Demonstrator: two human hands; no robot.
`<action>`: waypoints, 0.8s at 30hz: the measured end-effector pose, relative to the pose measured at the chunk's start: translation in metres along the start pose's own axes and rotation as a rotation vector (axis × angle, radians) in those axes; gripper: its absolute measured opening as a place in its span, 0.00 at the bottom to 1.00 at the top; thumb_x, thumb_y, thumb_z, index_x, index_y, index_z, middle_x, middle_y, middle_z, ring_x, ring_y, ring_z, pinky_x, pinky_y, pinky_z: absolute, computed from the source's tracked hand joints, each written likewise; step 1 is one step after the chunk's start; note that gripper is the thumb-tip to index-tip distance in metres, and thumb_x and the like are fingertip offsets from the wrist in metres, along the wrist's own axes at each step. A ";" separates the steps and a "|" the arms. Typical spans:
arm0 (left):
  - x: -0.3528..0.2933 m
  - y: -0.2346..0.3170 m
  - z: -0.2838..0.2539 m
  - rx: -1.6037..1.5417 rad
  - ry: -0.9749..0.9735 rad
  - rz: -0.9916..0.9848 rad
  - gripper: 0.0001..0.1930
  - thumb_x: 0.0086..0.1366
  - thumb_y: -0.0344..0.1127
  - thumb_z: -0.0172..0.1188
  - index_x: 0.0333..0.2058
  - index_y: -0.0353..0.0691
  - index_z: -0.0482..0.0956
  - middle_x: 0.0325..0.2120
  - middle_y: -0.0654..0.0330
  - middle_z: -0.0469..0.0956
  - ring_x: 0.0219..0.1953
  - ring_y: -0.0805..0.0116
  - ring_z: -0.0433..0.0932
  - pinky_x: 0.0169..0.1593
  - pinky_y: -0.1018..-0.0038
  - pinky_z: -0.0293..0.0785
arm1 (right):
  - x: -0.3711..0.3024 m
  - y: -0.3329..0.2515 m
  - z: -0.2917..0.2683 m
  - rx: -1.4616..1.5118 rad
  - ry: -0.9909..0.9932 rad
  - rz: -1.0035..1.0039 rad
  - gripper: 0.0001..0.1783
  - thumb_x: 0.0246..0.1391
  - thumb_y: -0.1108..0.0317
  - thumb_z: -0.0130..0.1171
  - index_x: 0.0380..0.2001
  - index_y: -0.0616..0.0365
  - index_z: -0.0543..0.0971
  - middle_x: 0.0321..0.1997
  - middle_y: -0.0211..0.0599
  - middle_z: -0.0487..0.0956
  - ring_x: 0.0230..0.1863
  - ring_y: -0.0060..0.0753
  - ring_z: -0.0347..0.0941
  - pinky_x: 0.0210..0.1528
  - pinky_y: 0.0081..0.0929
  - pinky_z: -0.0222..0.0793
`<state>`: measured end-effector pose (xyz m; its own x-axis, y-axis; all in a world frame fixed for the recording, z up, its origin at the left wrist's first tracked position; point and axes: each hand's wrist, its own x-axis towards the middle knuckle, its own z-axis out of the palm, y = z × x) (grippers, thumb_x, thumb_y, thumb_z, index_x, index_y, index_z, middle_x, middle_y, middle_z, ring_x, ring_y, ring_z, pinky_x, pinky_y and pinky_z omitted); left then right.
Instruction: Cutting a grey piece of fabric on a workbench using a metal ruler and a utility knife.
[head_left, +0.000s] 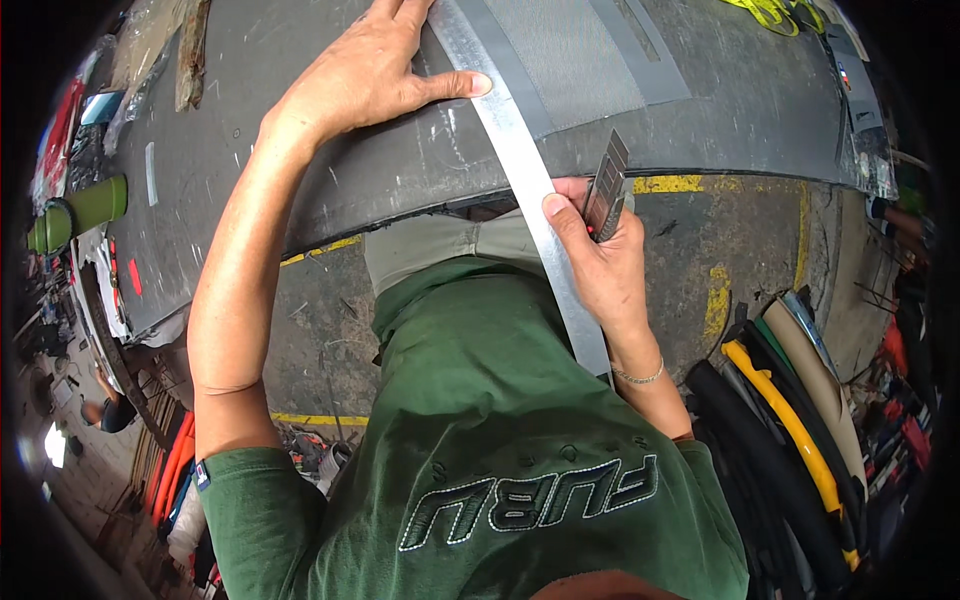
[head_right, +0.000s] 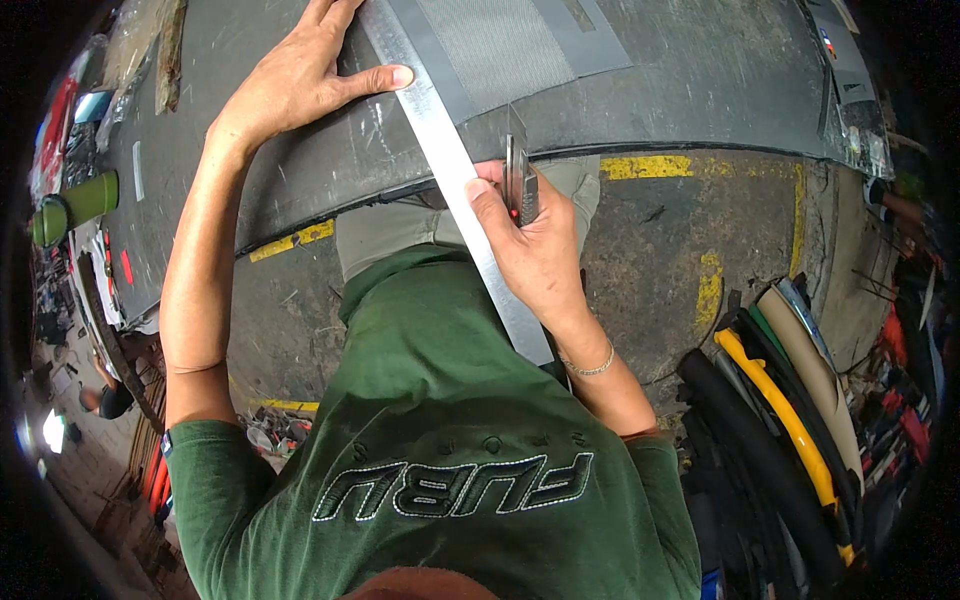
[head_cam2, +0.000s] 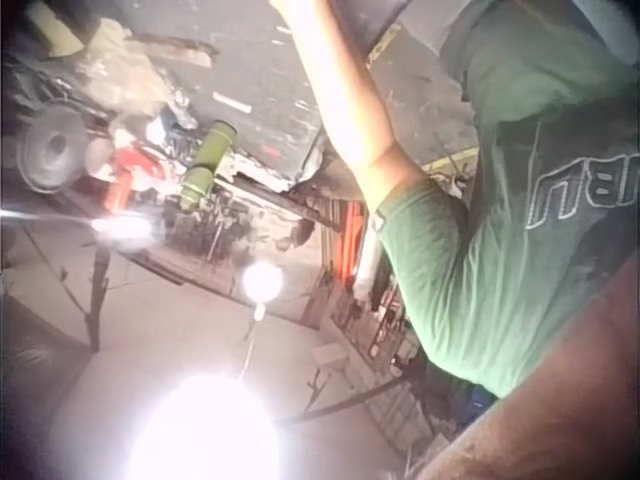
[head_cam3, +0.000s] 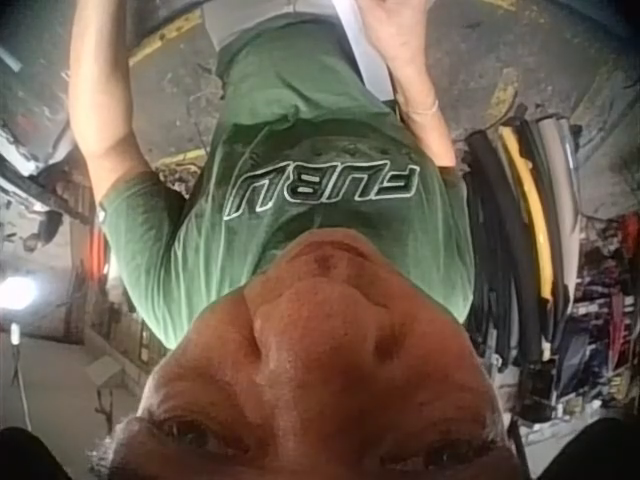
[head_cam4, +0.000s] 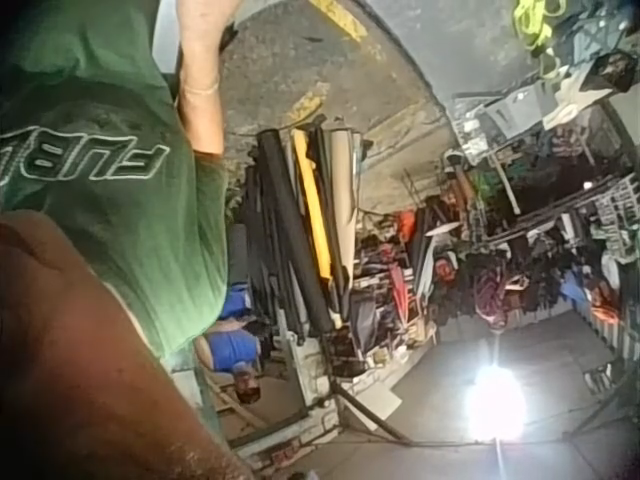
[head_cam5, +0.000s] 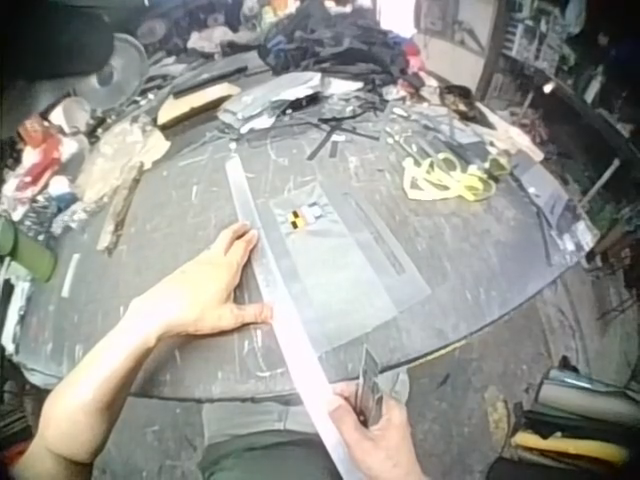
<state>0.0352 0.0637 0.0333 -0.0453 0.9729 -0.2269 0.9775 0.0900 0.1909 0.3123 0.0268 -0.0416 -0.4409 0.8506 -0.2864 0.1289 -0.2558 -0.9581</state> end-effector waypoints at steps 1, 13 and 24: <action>0.000 0.000 0.000 0.007 -0.005 0.000 0.57 0.60 0.63 0.68 0.69 0.19 0.54 0.71 0.31 0.53 0.72 0.38 0.59 0.74 0.60 0.58 | 0.000 -0.001 0.000 -0.001 0.001 0.002 0.12 0.65 0.66 0.66 0.45 0.64 0.85 0.35 0.24 0.82 0.35 0.14 0.72 0.41 0.19 0.69; -0.012 -0.030 0.015 -0.357 0.338 0.587 0.55 0.61 0.62 0.66 0.67 0.16 0.56 0.70 0.28 0.53 0.74 0.39 0.56 0.76 0.62 0.55 | -0.004 -0.033 -0.049 -0.560 0.072 -0.319 0.26 0.60 0.81 0.59 0.60 0.64 0.66 0.43 0.35 0.72 0.46 0.23 0.69 0.48 0.23 0.69; 0.004 0.025 -0.030 0.132 -0.140 0.013 0.56 0.63 0.65 0.63 0.65 0.11 0.56 0.69 0.25 0.56 0.73 0.38 0.57 0.76 0.62 0.55 | 0.077 -0.081 0.016 -0.707 -0.040 -0.641 0.31 0.65 0.78 0.56 0.71 0.50 0.70 0.38 0.40 0.80 0.32 0.33 0.73 0.39 0.31 0.73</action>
<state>0.0535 0.0764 0.0661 -0.0119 0.9336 -0.3581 0.9968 0.0396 0.0700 0.2533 0.1059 0.0143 -0.6423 0.7127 0.2819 0.3533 0.6017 -0.7164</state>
